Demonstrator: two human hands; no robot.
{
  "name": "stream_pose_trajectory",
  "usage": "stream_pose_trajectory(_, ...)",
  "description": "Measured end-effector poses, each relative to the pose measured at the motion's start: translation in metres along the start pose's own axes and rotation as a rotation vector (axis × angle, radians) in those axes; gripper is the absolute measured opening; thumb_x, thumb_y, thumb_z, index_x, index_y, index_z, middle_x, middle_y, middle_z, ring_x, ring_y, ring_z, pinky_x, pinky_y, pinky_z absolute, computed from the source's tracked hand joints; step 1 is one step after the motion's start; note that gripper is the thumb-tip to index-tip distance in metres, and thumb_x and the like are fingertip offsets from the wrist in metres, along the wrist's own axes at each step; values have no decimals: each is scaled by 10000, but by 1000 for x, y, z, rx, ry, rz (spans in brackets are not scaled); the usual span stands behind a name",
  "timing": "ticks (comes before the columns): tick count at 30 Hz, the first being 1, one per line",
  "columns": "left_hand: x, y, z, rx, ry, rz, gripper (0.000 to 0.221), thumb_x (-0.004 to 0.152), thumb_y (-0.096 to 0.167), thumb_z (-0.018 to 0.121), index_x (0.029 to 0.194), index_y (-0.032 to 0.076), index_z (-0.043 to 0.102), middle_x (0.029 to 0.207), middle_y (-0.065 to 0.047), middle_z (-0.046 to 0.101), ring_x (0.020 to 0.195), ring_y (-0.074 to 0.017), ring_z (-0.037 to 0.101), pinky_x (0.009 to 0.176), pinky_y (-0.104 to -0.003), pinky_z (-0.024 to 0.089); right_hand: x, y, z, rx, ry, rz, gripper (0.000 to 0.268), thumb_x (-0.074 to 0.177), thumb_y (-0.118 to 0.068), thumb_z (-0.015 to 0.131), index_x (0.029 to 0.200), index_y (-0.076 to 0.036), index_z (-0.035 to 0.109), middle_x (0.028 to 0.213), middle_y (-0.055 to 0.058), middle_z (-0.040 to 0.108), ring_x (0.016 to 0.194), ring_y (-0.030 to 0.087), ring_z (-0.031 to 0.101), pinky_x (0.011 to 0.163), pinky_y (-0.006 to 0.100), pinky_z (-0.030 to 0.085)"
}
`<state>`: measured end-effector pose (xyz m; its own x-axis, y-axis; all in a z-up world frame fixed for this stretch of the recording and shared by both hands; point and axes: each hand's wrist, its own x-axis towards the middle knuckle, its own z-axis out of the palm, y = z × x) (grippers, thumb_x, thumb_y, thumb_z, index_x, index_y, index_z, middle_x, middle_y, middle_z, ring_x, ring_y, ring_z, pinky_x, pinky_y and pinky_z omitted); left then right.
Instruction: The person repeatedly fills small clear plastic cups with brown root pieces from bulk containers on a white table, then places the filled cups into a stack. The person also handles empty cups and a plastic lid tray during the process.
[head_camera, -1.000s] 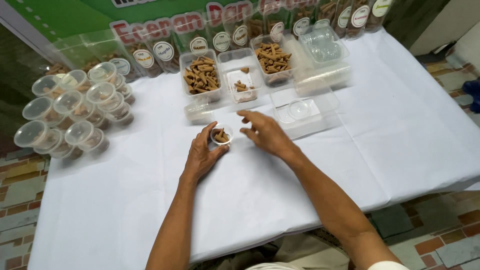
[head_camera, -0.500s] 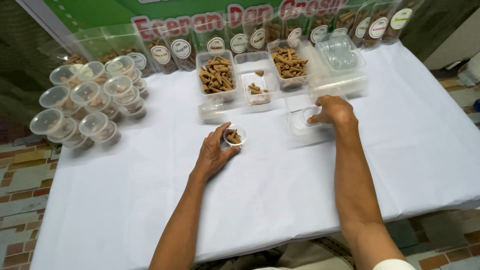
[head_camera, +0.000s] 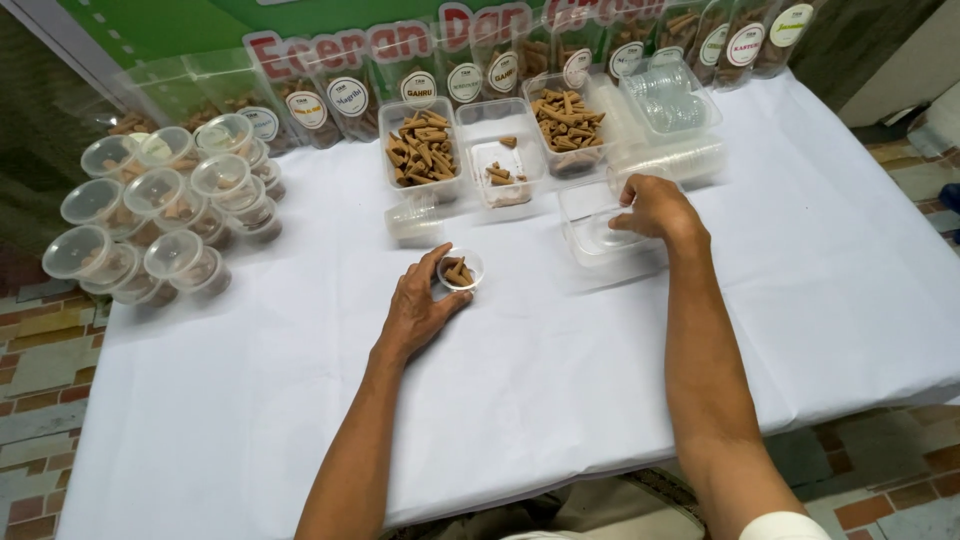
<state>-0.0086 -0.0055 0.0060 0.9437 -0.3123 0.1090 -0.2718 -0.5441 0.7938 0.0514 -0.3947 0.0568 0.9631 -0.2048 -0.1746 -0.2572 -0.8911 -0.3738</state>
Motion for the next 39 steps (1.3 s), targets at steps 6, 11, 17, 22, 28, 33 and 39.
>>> stream_pose_trajectory(6,-1,0,0,-13,0,3,793,811,224,854,1497,161,461,1310,-73,690,1264,-277,587,1099,-426,406,-32,-6,-27,307,90,-151,138,849,-63,745,961,10,711,746,166,691,675,282,686,628,403,547)
stream_pose_trajectory(11,-6,7,-2,-89,57,59,891,750,226,894,1513,129,444,1376,-152,632,1302,-345,561,1121,-472,412,-64,-53,-10,790,79,-468,224,929,63,686,1152,73,662,899,199,691,745,210,677,671,336,613)
stream_pose_trajectory(17,-10,11,-7,-125,270,224,836,755,380,892,1465,150,517,1374,-109,591,1250,-313,569,1099,-443,460,-69,-112,55,1190,-34,-630,155,953,33,692,1084,50,612,934,174,706,767,200,733,674,303,662)
stream_pose_trajectory(22,-11,12,-2,-376,428,252,511,928,467,713,1315,136,668,1095,-49,738,975,-148,679,759,-271,540,-97,-150,87,1274,-104,-609,120,930,36,711,1018,51,631,915,198,732,730,199,743,631,293,664)
stream_pose_trajectory(28,-10,18,0,-524,447,197,107,982,168,713,1025,96,779,778,-30,690,590,-87,633,551,-224,568,-103,-144,86,943,-73,-684,115,909,-63,773,1008,-16,739,850,113,746,679,126,685,585,254,604)
stream_pose_trajectory(33,-12,26,4,-548,378,220,120,943,140,750,1009,45,780,799,-59,682,534,-95,617,494,-233,540,-111,-149,66,805,49,-762,87,974,-114,715,1042,-71,747,807,72,692,626,113,636,529,258,538)
stream_pose_trajectory(39,-11,19,2,-599,406,157,104,964,121,727,1003,30,756,704,-76,670,521,-109,614,492,-243,532,-103,-141,68,974,-272,-666,48,978,-31,645,1012,-2,628,834,105,671,709,171,691,556,275,584)
